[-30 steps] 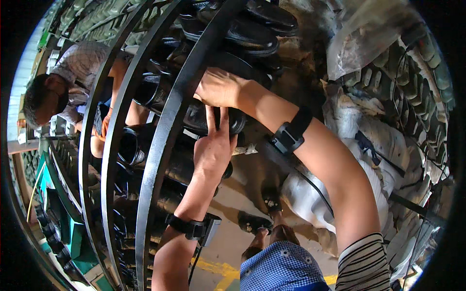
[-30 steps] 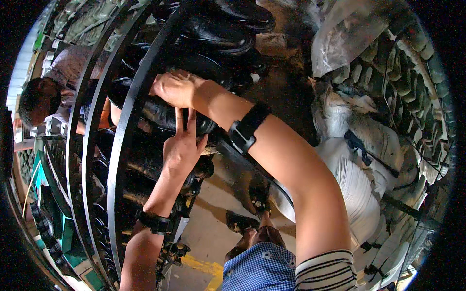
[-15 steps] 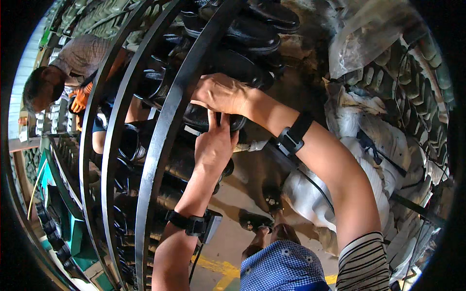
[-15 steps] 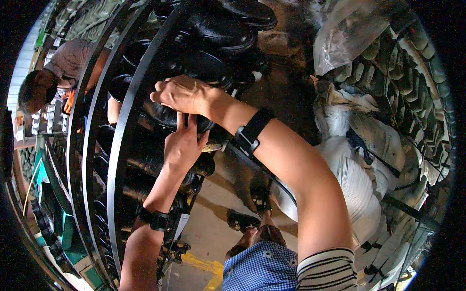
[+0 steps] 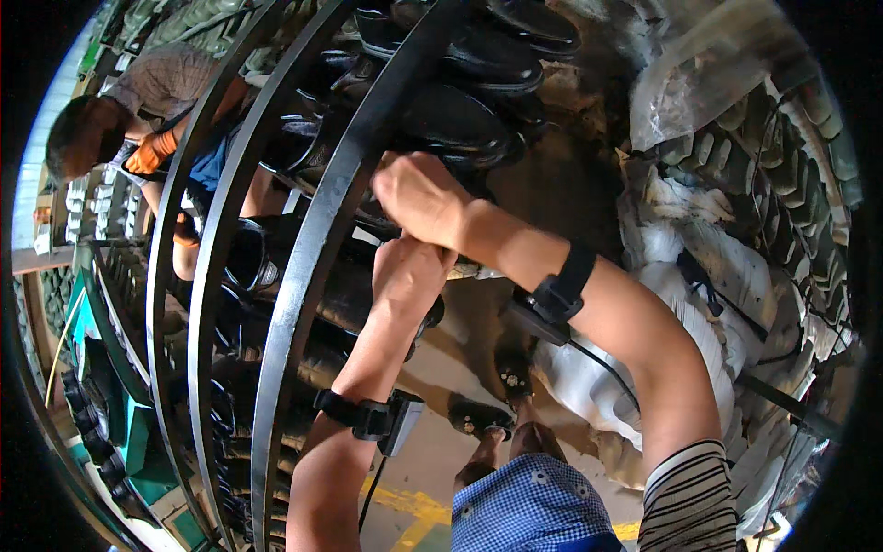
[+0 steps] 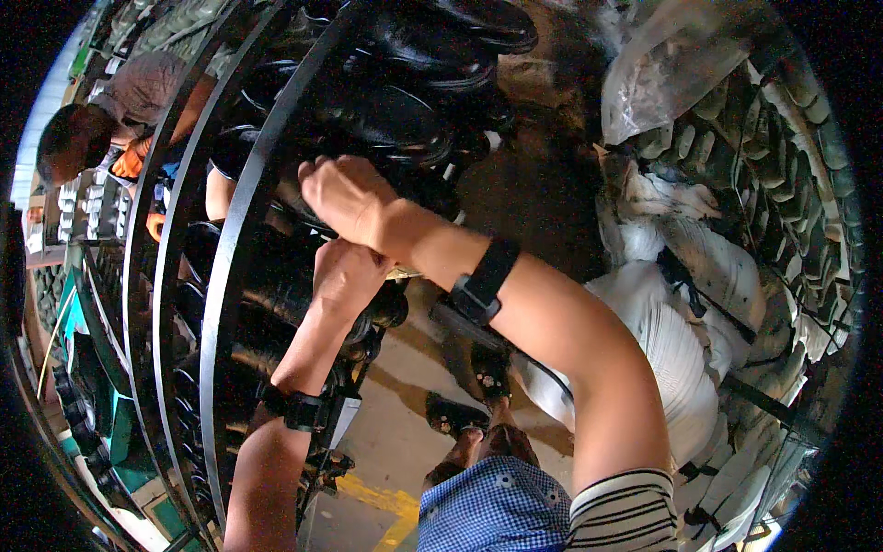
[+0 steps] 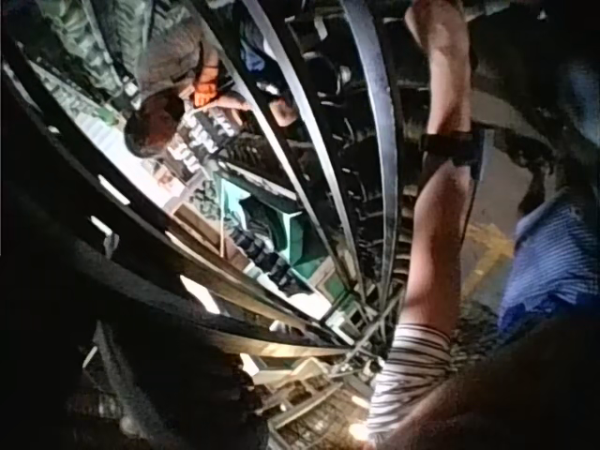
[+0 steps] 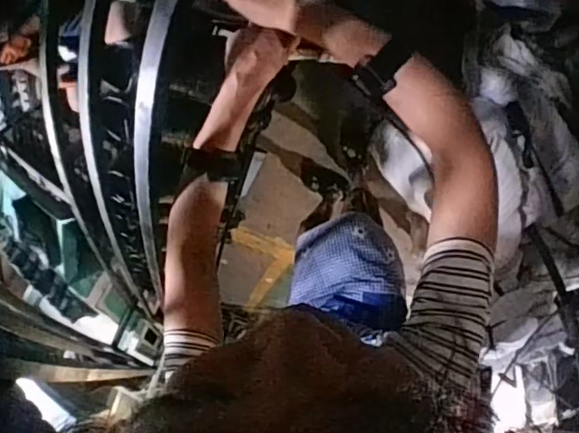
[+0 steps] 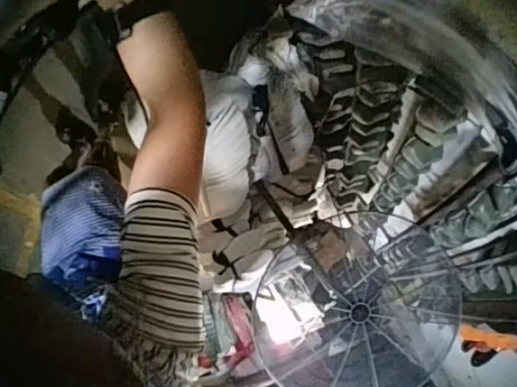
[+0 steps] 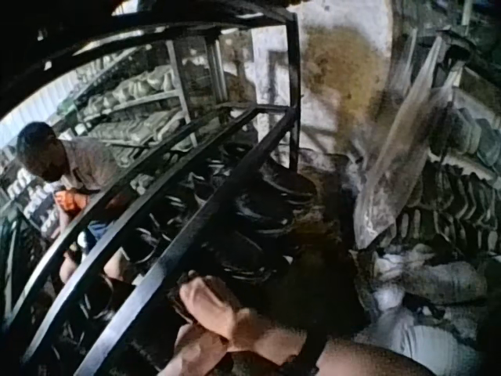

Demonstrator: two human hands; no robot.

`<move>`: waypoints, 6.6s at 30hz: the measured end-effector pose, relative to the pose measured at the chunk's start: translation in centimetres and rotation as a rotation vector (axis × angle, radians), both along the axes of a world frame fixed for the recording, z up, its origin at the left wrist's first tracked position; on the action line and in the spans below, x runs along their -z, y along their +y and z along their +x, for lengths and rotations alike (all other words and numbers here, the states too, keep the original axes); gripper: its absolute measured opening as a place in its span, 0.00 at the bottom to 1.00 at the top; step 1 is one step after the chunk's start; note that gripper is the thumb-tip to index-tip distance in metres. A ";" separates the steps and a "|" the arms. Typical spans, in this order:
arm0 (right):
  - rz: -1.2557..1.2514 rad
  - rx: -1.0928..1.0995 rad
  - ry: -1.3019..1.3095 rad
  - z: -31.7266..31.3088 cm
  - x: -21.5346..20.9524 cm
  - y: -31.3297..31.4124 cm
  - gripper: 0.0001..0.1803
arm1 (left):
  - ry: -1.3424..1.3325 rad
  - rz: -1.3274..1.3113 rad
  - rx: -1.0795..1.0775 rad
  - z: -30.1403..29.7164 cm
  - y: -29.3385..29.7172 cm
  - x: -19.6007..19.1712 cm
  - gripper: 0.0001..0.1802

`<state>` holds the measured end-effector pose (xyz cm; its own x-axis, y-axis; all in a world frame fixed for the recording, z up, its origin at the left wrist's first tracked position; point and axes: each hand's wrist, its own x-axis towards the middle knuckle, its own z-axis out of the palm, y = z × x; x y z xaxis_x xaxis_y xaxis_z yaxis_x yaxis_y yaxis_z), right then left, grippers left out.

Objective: Clean and inspect black shoes on a rack in a factory setting using a brush.

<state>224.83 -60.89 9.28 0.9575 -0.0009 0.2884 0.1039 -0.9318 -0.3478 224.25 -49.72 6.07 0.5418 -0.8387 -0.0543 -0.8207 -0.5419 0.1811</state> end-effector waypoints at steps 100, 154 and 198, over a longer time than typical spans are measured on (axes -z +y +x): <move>-0.116 -0.373 -0.014 -1.9 -0.3 11.5 0.15 | 0.010 -0.270 -0.330 -9.9 11.3 -0.4 0.31; -0.670 -0.540 -0.343 1.2 -2.1 13.4 0.10 | -0.552 -0.351 -0.322 -10.3 11.9 5.0 0.33; 0.454 -0.547 -0.103 -1.8 1.6 16.3 0.11 | -0.557 -0.389 -0.512 -13.4 21.0 6.1 0.37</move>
